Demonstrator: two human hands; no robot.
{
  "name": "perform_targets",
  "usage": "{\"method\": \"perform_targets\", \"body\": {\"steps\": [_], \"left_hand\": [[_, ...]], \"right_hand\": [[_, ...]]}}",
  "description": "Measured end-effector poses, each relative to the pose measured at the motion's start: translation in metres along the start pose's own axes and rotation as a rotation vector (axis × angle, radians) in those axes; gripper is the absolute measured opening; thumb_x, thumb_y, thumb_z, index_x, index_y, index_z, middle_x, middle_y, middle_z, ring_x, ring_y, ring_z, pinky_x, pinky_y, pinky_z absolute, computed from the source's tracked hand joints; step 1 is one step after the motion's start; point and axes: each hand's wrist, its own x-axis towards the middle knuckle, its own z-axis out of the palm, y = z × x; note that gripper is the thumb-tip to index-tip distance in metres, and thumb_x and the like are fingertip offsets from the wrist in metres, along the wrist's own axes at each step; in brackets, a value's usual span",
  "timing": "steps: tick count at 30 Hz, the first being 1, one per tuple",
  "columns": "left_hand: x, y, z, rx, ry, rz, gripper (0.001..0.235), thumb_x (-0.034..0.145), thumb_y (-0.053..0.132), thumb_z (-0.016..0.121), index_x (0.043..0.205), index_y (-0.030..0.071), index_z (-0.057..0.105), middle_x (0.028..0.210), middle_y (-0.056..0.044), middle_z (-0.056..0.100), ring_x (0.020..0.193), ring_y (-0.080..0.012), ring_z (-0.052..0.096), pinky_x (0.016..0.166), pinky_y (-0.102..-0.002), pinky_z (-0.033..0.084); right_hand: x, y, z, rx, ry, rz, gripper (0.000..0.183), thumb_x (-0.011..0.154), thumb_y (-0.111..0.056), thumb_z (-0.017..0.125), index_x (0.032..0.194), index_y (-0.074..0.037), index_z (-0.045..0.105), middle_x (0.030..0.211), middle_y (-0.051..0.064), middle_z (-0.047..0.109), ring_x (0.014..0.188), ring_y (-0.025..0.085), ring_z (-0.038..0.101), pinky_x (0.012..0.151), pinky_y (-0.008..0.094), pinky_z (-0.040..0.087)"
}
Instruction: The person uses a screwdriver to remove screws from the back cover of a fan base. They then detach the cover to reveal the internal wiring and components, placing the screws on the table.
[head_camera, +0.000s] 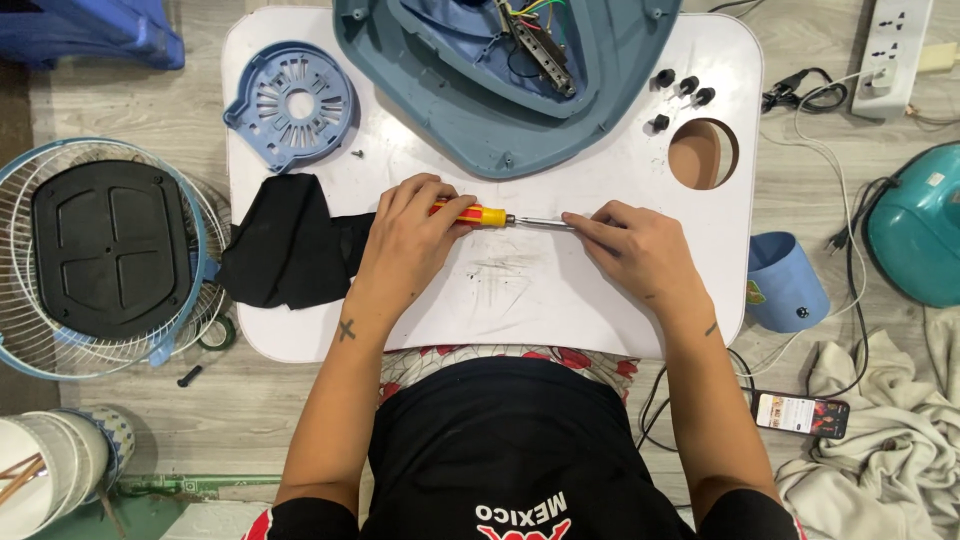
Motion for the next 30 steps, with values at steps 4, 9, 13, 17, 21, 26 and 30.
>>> {"method": "perform_targets", "body": {"steps": [4,9,13,17,21,26,30], "left_hand": [[-0.002,0.0,-0.005,-0.07,-0.029,-0.02,0.03,0.096,0.022,0.073,0.125,0.018,0.071,0.108,-0.004,0.064,0.124,-0.0283,0.058,0.106,-0.046,0.043],[0.001,0.002,-0.025,-0.227,-0.058,-0.058,0.028,0.1,0.026,0.069,0.127,0.018,0.07,0.109,-0.004,0.066,0.118,-0.027,0.063,0.104,-0.045,0.044],[0.007,0.014,-0.035,-0.451,-0.088,-0.084,0.029,0.098,0.02,0.07,0.125,0.01,0.07,0.106,-0.014,0.069,0.107,-0.0397,0.068,0.094,-0.052,0.051],[0.011,0.021,-0.047,-0.579,-0.144,-0.153,0.024,0.101,0.02,0.066,0.122,0.01,0.072,0.095,-0.013,0.069,0.084,-0.0336,0.071,0.08,-0.043,0.055],[0.014,0.02,-0.048,-0.655,-0.142,-0.16,0.023,0.103,0.02,0.064,0.119,0.009,0.074,0.089,-0.012,0.071,0.068,-0.0267,0.066,0.066,-0.037,0.054],[0.018,0.021,-0.058,-0.689,-0.128,-0.138,0.022,0.098,0.017,0.07,0.118,0.009,0.075,0.087,-0.012,0.071,0.06,-0.0226,0.061,0.059,-0.034,0.051],[0.023,0.026,-0.061,-0.761,-0.088,-0.079,0.021,0.096,0.014,0.072,0.117,0.01,0.076,0.084,-0.01,0.064,0.06,-0.0208,0.057,0.059,-0.032,0.049]], "right_hand": [[-0.002,0.001,0.005,-0.033,0.113,-0.074,0.023,0.092,-0.021,0.08,0.112,-0.033,0.082,0.088,-0.002,0.074,0.069,0.019,0.068,0.066,0.029,0.057],[0.0,0.002,0.008,0.04,0.166,-0.119,0.022,0.096,-0.019,0.078,0.113,-0.032,0.082,0.095,-0.002,0.073,0.073,0.019,0.067,0.07,0.03,0.058],[0.0,-0.003,0.004,0.072,0.24,-0.155,0.018,0.099,-0.021,0.076,0.112,-0.031,0.082,0.099,-0.003,0.071,0.077,0.018,0.066,0.073,0.03,0.057],[-0.002,-0.005,0.003,0.077,0.302,-0.18,0.014,0.099,-0.015,0.078,0.108,-0.024,0.083,0.091,-0.002,0.069,0.072,0.018,0.065,0.068,0.028,0.056],[-0.003,-0.007,0.002,0.129,0.292,-0.208,0.013,0.099,-0.013,0.076,0.108,-0.021,0.083,0.088,0.002,0.068,0.07,0.02,0.066,0.065,0.03,0.057],[-0.003,-0.01,-0.003,0.26,0.244,-0.184,0.019,0.096,-0.007,0.077,0.108,-0.02,0.084,0.086,0.004,0.068,0.07,0.022,0.068,0.066,0.03,0.058],[-0.001,-0.02,-0.002,0.295,0.316,-0.192,0.014,0.095,-0.003,0.08,0.103,-0.014,0.083,0.083,0.007,0.066,0.065,0.026,0.067,0.059,0.032,0.056]]}}
